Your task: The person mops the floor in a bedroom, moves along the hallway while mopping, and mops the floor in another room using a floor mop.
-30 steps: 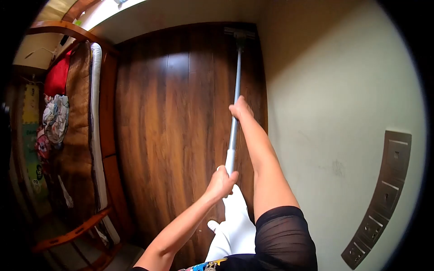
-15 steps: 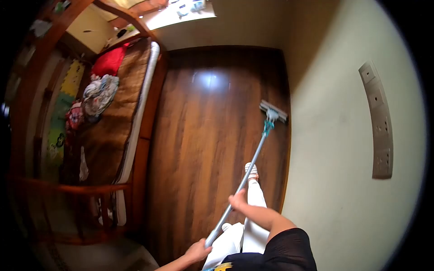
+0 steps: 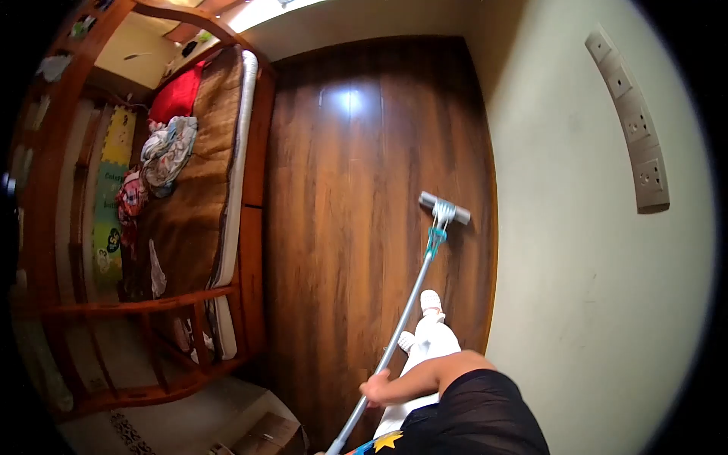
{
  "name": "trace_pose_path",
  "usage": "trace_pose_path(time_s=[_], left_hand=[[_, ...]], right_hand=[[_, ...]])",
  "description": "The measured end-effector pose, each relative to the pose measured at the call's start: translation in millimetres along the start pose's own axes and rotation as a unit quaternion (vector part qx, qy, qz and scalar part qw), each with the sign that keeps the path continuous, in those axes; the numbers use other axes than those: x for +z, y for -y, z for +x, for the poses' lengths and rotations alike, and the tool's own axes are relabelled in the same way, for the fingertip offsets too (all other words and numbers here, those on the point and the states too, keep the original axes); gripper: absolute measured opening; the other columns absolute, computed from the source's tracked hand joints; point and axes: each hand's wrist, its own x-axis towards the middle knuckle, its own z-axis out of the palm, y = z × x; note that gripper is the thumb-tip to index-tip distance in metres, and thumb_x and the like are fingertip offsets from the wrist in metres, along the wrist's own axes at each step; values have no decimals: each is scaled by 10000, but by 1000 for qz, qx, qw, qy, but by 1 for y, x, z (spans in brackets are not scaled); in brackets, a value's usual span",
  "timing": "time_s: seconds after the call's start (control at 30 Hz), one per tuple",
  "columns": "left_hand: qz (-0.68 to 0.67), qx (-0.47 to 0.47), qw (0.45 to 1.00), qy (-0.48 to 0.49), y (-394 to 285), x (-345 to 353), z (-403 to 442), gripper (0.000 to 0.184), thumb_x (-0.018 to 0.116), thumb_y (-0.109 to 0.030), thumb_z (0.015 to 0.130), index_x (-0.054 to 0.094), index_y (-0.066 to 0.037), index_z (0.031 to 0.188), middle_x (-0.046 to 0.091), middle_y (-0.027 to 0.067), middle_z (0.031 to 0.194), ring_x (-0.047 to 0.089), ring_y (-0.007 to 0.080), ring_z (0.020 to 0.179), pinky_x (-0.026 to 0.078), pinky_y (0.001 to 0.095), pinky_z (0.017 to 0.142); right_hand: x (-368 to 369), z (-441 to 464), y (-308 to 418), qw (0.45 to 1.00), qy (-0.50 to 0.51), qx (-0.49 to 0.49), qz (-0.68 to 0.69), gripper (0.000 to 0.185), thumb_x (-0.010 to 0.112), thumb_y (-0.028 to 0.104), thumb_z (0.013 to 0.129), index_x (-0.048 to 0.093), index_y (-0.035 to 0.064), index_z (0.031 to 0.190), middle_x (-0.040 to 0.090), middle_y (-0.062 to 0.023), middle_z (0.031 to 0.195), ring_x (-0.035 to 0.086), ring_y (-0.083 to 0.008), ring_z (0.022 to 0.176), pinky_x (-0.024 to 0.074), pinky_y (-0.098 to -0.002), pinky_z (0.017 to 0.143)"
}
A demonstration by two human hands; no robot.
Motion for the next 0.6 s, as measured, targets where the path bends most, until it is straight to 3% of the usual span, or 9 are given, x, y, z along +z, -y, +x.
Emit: trace_pose_path(time_s=[0.07, 0.13, 0.17, 0.2, 0.27, 0.3, 0.4, 0.5, 0.6], left_hand=[[-181, 52, 982, 2, 4, 36, 49, 163, 619, -137, 796, 610, -20, 909, 600, 64, 744, 559, 172, 624, 458, 363, 552], [200, 215, 938, -182, -94, 112, 44, 192, 628, -137, 765, 600, -15, 911, 603, 75, 731, 558, 234, 611, 449, 405, 543], [300, 204, 913, -189, -127, 128, 60, 310, 599, -293, 778, 597, -4, 890, 614, 137, 751, 591, 281, 678, 461, 406, 603], [395, 190, 878, -194, -153, 138, 84, 463, 571, -450, 792, 594, 6, 868, 625, 199, 771, 623, 329, 744, 473, 407, 662], [384, 230, 878, -169, -212, 170, 123, 494, 558, -482, 802, 605, 10, 813, 618, 183, 722, 622, 297, 706, 467, 395, 632], [371, 267, 877, -146, -248, 192, 136, 499, 557, -483, 802, 603, 13, 824, 615, 188, 715, 621, 298, 704, 467, 400, 632], [392, 302, 856, -147, -314, 226, 174, 482, 585, -447, 782, 590, 31, 841, 615, 179, 702, 619, 297, 691, 469, 400, 636], [384, 218, 879, -178, -345, 239, 143, 437, 636, -394, 736, 558, 29, 821, 612, 187, 730, 617, 307, 724, 468, 392, 661], [395, 281, 854, -187, -318, 211, 150, 409, 641, -364, 727, 551, 23, 825, 610, 195, 743, 617, 310, 739, 469, 393, 667]], right_hand=[[-47, 15, 18, 997, -49, -51, -43, 571, 505, 158, 782, 116, -94, 1116, 505, -282, 873, 589, -292, 469, 501, -356, 381], [-109, 32, 53, 995, -20, -75, -57, 713, 532, 173, 754, 70, -144, 1196, 504, -308, 920, 608, -322, 551, 523, -375, 457], [-128, 60, 56, 939, -211, -195, -189, 734, 568, 221, 719, 132, -141, 1185, 518, -285, 911, 614, -349, 704, 525, -399, 567], [-155, 105, 66, 944, -238, -183, -133, 685, 590, 248, 687, 224, -118, 1137, 531, -263, 905, 597, -353, 801, 510, -409, 634], [-224, 111, 120, 940, -251, -220, -75, 575, 584, 205, 677, 293, -63, 1094, 547, -244, 876, 602, -325, 734, 507, -409, 604], [-255, 80, 164, 947, -269, -157, -74, 505, 575, 183, 678, 340, -47, 1060, 565, -231, 852, 611, -330, 748, 511, -419, 627], [-319, 68, 232, 923, -335, -148, -115, 478, 555, 166, 703, 401, -41, 1105, 589, -241, 1011, 608, -351, 913, 503, -401, 752], [-318, 79, 249, 926, -336, -119, -124, 446, 529, 156, 733, 419, -36, 1121, 579, -240, 1058, 584, -347, 987, 482, -410, 805], [-286, 84, 245, 908, -398, -112, -60, 420, 511, 142, 755, 432, -31, 1130, 567, -239, 1094, 558, -342, 1043, 455, -415, 859]])
